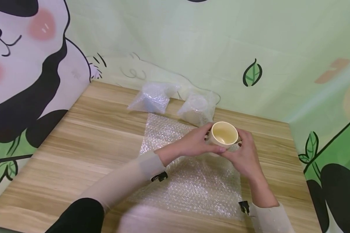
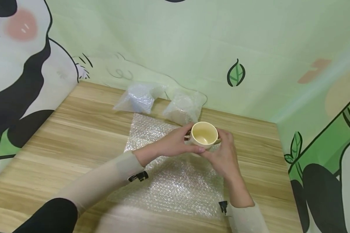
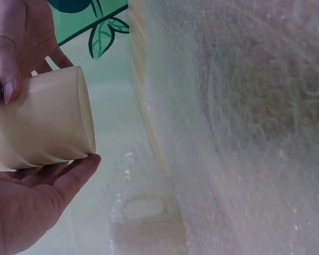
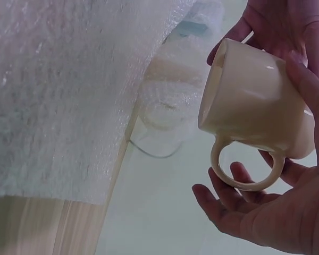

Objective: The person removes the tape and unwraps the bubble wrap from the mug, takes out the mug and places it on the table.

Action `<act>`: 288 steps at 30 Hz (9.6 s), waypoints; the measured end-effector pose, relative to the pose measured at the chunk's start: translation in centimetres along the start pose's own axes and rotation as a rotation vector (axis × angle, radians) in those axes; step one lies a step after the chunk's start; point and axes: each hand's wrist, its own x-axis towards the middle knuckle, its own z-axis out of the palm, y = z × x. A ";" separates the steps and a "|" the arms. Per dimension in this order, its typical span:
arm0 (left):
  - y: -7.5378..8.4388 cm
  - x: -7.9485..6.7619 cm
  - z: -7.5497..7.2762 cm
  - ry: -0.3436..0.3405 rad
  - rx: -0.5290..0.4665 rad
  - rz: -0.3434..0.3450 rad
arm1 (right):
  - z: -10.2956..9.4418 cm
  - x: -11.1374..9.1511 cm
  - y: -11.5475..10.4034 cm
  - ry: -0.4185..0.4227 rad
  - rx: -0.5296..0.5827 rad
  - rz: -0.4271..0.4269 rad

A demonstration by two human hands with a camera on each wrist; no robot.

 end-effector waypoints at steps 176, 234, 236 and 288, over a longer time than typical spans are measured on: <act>-1.2 8.0 -5.0 0.282 0.020 -0.261 | 2.8 12.2 -0.8 -0.027 0.334 0.192; -5.8 6.5 -7.6 0.255 0.111 -0.342 | 6.1 13.6 -0.2 -0.136 0.412 0.336; -5.3 6.2 -7.7 0.254 0.129 -0.339 | 5.7 13.3 -0.5 -0.154 0.401 0.326; -1.9 -5.6 -6.6 0.060 0.301 -0.209 | 2.5 1.2 -1.9 -0.464 0.125 0.194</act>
